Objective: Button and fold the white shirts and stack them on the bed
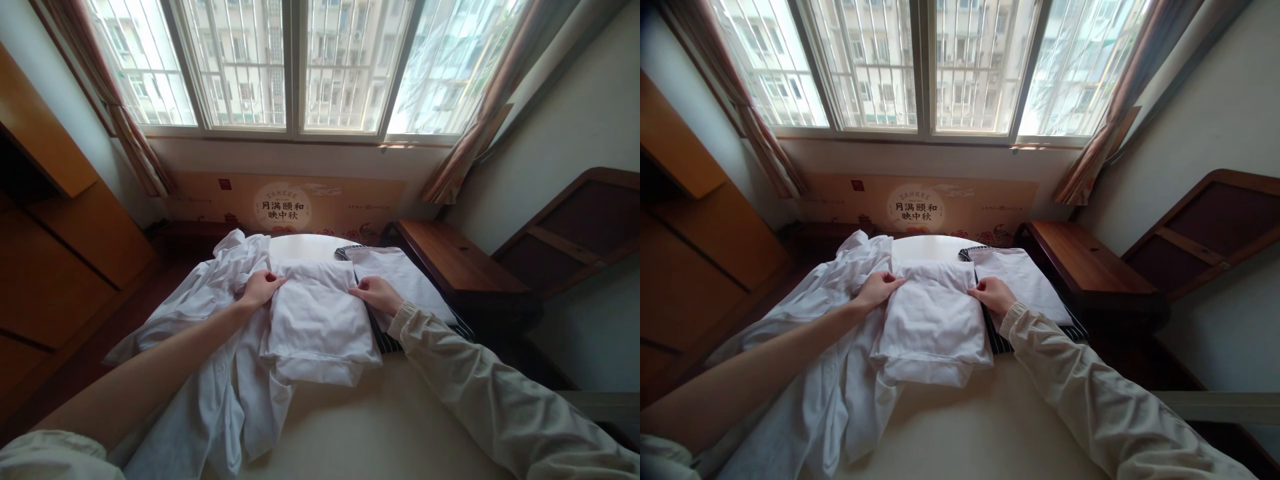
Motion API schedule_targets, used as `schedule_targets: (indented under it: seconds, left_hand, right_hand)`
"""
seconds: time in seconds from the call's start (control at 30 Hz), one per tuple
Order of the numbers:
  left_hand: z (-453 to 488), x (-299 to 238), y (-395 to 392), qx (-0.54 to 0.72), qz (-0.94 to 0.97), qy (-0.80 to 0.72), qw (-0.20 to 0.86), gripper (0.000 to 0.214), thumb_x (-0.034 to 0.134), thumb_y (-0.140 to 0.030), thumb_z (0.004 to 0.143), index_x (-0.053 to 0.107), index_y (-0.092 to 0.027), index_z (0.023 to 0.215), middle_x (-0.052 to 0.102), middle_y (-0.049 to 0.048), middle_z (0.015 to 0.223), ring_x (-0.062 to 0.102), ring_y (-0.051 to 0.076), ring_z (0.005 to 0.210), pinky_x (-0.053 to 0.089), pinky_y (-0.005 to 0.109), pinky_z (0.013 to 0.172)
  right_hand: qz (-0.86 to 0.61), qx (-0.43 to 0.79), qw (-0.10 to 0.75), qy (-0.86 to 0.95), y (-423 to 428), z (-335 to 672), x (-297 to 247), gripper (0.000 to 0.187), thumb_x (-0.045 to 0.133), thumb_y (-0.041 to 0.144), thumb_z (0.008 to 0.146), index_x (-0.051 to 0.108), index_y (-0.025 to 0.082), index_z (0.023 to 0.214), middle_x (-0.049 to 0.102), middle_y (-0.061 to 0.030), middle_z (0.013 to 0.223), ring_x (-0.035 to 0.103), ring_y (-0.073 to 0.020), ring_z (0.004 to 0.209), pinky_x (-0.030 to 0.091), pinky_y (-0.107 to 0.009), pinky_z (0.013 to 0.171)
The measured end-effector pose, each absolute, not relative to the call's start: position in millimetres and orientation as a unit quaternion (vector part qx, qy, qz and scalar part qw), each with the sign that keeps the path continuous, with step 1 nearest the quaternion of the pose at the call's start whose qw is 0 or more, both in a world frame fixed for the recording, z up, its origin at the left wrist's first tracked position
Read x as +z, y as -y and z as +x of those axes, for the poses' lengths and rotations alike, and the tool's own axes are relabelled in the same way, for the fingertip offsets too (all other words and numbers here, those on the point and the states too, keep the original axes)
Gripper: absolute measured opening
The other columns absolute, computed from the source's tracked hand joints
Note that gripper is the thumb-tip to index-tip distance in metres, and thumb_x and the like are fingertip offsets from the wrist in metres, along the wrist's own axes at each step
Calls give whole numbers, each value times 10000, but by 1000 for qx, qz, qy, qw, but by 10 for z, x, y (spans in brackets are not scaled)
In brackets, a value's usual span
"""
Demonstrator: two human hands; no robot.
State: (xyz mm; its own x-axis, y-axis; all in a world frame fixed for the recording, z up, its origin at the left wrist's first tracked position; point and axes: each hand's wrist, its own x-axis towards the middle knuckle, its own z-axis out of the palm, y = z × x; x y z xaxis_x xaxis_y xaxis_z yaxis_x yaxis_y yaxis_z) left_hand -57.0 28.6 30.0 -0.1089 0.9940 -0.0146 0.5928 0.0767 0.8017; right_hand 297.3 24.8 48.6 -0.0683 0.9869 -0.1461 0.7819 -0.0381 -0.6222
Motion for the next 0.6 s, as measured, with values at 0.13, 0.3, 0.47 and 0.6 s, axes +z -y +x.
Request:
schedule_targets:
  seconds: [0.13,0.3,0.47,0.6]
  left_hand:
    - [-441,365,-231,353,649,-656,157,425,784,-437,878,660,-167,1182,731,144,1198,706,284,1040,543,384,956]
    - [-222,257,-178,272,844,-461,36,544,533,-401,1058,508,-185,1557,448,147,1699,376,306,1597,233,478,1341]
    - [-227,-6,-232,163,855,-490,47,715,381,-604,1092,372,-210,1688,314,103,1784,258,298,1663,204,499,1362]
    - [-328,-50,-262,133,819,-556,38,892,337,-735,1052,361,-109,1686,308,177,1773,250,343,1662,223,489,1352]
  right_hand:
    - [-638,75,205,738,-108,2812,614,209,727,399,937,649,215,873,716,-68,871,674,-242,860,494,-315,762]
    - [-443,14,240,863,52,2455,519,480,590,436,1036,604,152,1423,577,-193,1553,497,-336,1471,408,-461,1224]
    - [-430,34,142,891,101,2385,130,825,427,657,1081,334,126,1705,256,-166,1792,219,-317,1668,237,-493,1348]
    - [-495,38,110,861,115,2493,-36,983,318,790,1049,252,88,1735,176,-174,1806,163,-328,1682,206,-501,1358]
